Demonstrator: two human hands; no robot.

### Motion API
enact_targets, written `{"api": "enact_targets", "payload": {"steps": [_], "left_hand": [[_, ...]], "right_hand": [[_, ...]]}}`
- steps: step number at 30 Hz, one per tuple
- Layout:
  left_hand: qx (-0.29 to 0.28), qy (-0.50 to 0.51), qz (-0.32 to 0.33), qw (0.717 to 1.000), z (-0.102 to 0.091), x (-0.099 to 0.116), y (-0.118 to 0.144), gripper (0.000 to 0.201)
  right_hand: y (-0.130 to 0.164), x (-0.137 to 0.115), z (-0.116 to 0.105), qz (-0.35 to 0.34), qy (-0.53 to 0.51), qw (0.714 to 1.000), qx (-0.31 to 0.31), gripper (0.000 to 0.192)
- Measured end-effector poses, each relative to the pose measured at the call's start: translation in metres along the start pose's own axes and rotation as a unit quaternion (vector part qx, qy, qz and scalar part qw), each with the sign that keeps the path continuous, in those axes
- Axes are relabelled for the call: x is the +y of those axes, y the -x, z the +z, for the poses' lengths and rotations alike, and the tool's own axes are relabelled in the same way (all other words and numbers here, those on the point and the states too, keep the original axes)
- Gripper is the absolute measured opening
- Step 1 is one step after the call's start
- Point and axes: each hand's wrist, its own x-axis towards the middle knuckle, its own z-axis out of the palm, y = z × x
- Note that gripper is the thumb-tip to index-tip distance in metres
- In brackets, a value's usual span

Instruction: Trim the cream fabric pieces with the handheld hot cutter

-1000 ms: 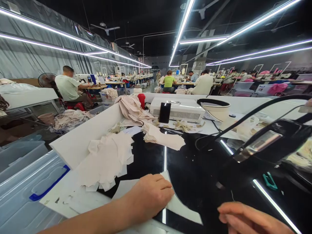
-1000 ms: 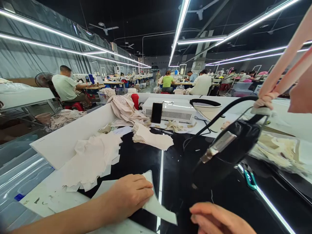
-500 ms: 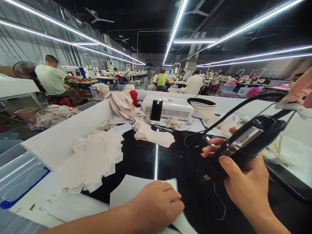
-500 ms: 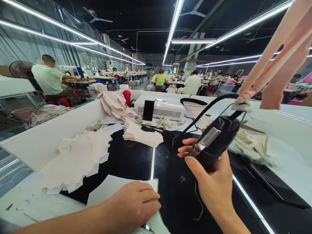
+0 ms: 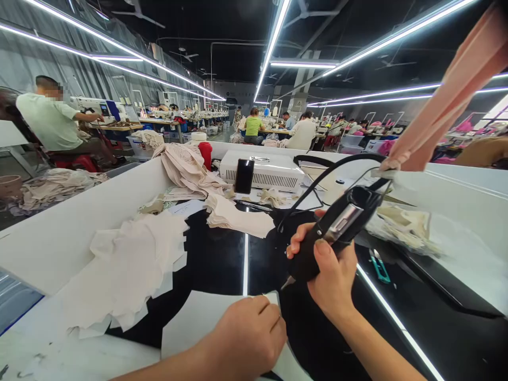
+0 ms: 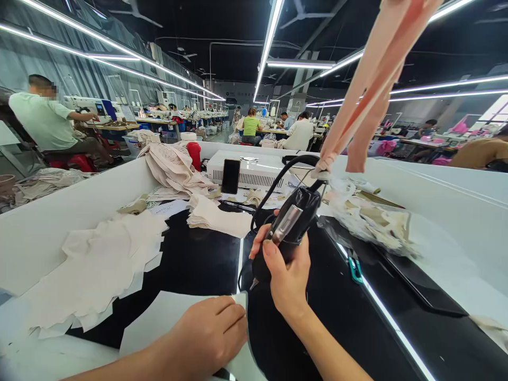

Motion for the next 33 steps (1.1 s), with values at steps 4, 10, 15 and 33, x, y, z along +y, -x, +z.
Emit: {"api": "enact_targets", "payload": {"steps": [4, 10, 15, 33], "left_hand": [[-0.002, 0.019, -0.019, 1.000, -0.003, 0.002, 0.002, 0.025], [-0.003, 0.029, -0.015, 0.999, -0.001, 0.001, 0.006, 0.027], [-0.016, 0.028, -0.014, 0.999, 0.006, 0.001, 0.010, 0.029], [-0.001, 0.079, -0.077, 0.994, -0.019, -0.002, -0.001, 0.025]], "right_hand": [[-0.001, 0.004, 0.003, 0.004, -0.019, 1.000, 0.005, 0.050], [-0.002, 0.000, 0.010, 0.027, -0.037, 0.999, 0.007, 0.055], [-0.001, -0.004, 0.012, 0.026, -0.046, 0.999, -0.004, 0.058], [0.005, 0.003, 0.011, 0.007, -0.049, 0.999, -0.015, 0.058]]}}
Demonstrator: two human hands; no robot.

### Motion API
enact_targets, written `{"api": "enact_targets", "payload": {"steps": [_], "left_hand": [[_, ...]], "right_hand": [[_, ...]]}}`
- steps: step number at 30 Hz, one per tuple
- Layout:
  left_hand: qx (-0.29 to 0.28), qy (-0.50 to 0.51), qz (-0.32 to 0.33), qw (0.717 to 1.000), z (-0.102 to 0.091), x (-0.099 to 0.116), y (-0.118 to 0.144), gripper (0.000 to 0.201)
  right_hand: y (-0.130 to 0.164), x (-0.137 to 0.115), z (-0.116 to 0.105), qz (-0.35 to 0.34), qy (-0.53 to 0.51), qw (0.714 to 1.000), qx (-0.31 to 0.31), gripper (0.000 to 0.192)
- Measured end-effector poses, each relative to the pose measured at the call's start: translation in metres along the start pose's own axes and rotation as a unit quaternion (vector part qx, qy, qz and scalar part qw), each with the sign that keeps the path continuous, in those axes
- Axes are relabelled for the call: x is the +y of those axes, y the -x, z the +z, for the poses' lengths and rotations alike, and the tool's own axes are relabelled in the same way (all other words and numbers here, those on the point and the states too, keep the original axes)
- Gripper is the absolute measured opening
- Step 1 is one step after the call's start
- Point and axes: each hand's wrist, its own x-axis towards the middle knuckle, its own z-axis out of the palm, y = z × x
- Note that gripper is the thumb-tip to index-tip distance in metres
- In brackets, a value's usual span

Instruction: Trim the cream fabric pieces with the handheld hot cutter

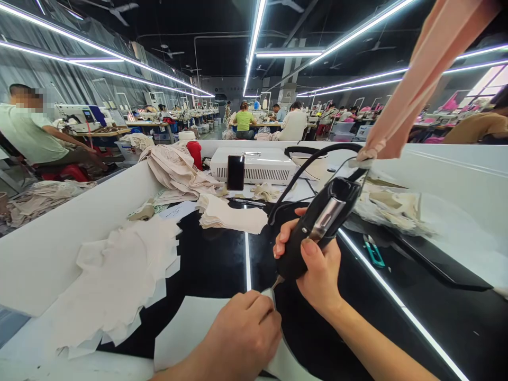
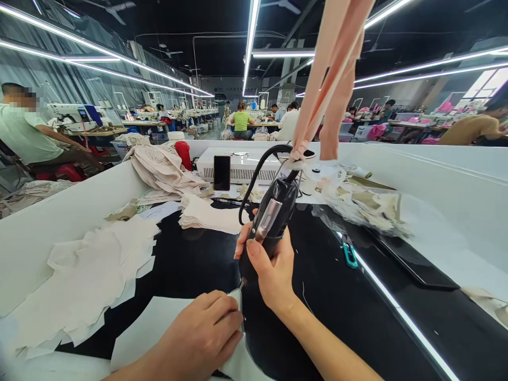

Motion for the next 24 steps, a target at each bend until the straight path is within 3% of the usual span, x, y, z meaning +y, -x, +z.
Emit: {"api": "enact_targets", "payload": {"steps": [4, 8, 24], "left_hand": [[0.021, 0.002, -0.029, 0.999, -0.002, 0.003, 0.003, 0.025], [0.039, -0.037, 0.001, 0.999, 0.002, 0.003, 0.007, 0.026], [0.004, -0.051, 0.008, 0.999, 0.001, 0.005, 0.009, 0.026]], "right_hand": [[0.001, 0.001, 0.000, -0.005, -0.009, 1.000, -0.007, 0.055], [0.001, 0.001, 0.000, -0.014, -0.012, 1.000, -0.013, 0.050], [0.002, 0.004, -0.002, -0.025, -0.014, 0.999, -0.019, 0.048]]}}
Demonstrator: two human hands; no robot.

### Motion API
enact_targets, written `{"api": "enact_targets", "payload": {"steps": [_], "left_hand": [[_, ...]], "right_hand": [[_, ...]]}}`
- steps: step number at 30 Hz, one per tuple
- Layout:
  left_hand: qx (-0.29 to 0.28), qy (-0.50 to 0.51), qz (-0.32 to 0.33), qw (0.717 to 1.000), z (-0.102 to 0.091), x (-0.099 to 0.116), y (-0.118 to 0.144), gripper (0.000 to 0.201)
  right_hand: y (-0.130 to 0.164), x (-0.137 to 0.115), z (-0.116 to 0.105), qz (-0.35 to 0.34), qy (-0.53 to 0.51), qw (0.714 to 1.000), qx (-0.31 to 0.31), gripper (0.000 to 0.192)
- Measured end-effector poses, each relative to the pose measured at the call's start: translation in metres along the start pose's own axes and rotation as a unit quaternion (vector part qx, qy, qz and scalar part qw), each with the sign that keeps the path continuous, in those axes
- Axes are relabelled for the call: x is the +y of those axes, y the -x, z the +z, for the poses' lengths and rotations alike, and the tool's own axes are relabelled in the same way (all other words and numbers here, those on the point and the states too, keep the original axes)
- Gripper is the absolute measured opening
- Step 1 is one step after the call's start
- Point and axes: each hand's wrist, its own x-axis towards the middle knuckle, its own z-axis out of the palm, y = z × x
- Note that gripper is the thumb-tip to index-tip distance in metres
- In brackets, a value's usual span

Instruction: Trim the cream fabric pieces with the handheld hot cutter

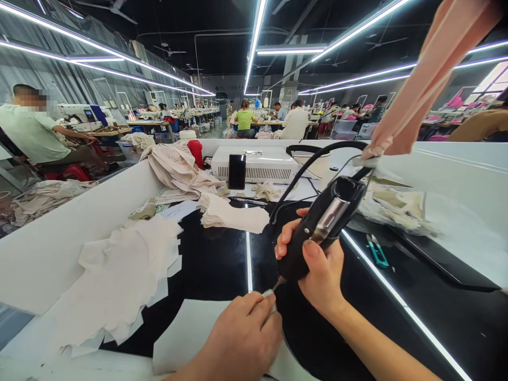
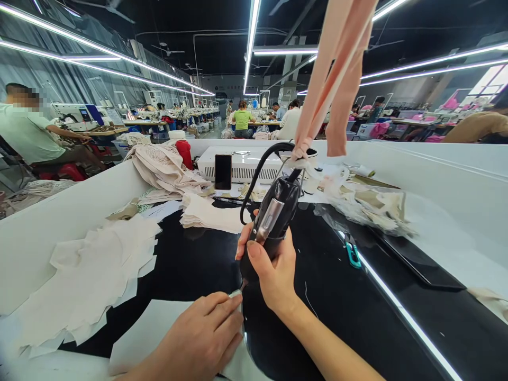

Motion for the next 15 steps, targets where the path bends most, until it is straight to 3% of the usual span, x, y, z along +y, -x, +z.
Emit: {"api": "enact_targets", "payload": {"steps": [15], "left_hand": [[0.017, -0.003, -0.013, 1.000, 0.0028, -0.0004, -0.0018, 0.026]], "right_hand": [[-0.0040, -0.0071, 0.0033, -0.002, -0.014, 1.000, 0.025, 0.043]]}}
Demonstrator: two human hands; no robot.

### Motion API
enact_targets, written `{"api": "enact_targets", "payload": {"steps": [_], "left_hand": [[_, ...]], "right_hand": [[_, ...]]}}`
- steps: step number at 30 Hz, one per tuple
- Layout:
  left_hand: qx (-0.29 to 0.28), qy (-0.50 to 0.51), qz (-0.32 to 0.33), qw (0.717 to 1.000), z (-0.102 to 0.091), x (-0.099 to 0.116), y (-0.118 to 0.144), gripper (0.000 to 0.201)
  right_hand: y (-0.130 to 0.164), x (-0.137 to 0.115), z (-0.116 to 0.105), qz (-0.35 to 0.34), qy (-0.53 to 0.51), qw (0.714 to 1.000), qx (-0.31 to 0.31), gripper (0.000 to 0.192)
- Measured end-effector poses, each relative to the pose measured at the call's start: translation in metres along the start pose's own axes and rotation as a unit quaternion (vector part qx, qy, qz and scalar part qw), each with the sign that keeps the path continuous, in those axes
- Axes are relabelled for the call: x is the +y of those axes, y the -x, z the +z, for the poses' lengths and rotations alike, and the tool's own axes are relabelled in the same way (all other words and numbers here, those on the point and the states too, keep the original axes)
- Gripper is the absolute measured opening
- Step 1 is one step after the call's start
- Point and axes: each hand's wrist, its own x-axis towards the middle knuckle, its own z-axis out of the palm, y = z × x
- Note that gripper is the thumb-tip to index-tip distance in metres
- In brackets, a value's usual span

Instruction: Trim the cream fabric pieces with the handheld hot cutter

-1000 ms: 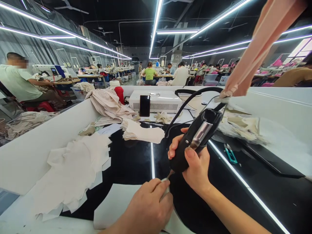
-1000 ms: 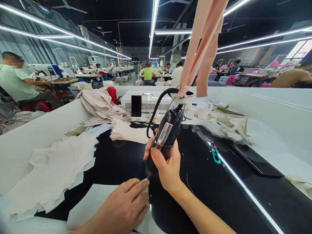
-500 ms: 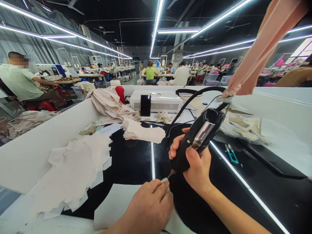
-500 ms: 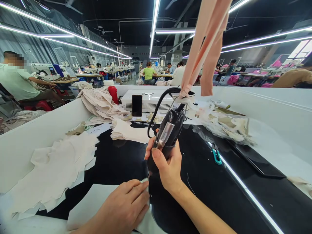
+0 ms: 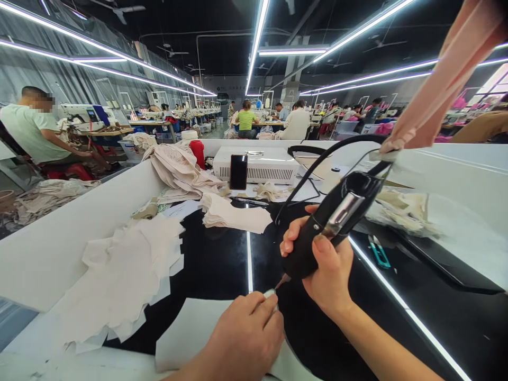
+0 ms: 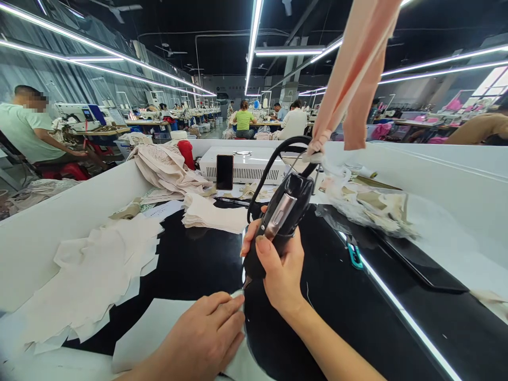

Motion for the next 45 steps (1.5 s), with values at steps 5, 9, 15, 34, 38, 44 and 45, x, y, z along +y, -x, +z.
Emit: {"api": "enact_targets", "payload": {"steps": [5, 9, 15, 34, 38, 44, 45], "left_hand": [[-0.017, -0.009, 0.009, 1.000, 0.001, 0.001, 0.003, 0.024], [-0.020, -0.007, 0.000, 1.000, 0.001, 0.002, 0.003, 0.021], [-0.023, -0.002, -0.001, 1.000, 0.001, 0.002, 0.003, 0.021], [-0.069, -0.023, 0.043, 0.996, 0.000, 0.000, 0.004, 0.026], [-0.046, -0.006, 0.028, 0.999, 0.000, 0.001, 0.003, 0.026], [-0.062, -0.002, 0.031, 0.998, 0.001, 0.001, 0.006, 0.025], [-0.063, -0.004, 0.032, 0.997, 0.001, 0.001, 0.006, 0.025]], "right_hand": [[0.003, 0.002, -0.001, 0.007, 0.013, 1.000, -0.008, 0.045], [0.005, 0.004, -0.002, 0.009, 0.014, 1.000, -0.011, 0.048], [0.006, 0.004, -0.001, 0.021, 0.032, 0.999, -0.002, 0.042], [0.007, 0.003, 0.007, 0.012, 0.013, 1.000, -0.001, 0.046], [0.009, 0.005, 0.009, 0.016, 0.014, 1.000, -0.002, 0.045], [0.011, 0.006, 0.008, 0.016, 0.020, 1.000, -0.011, 0.039], [0.011, 0.006, 0.008, 0.018, 0.024, 1.000, -0.009, 0.037]]}}
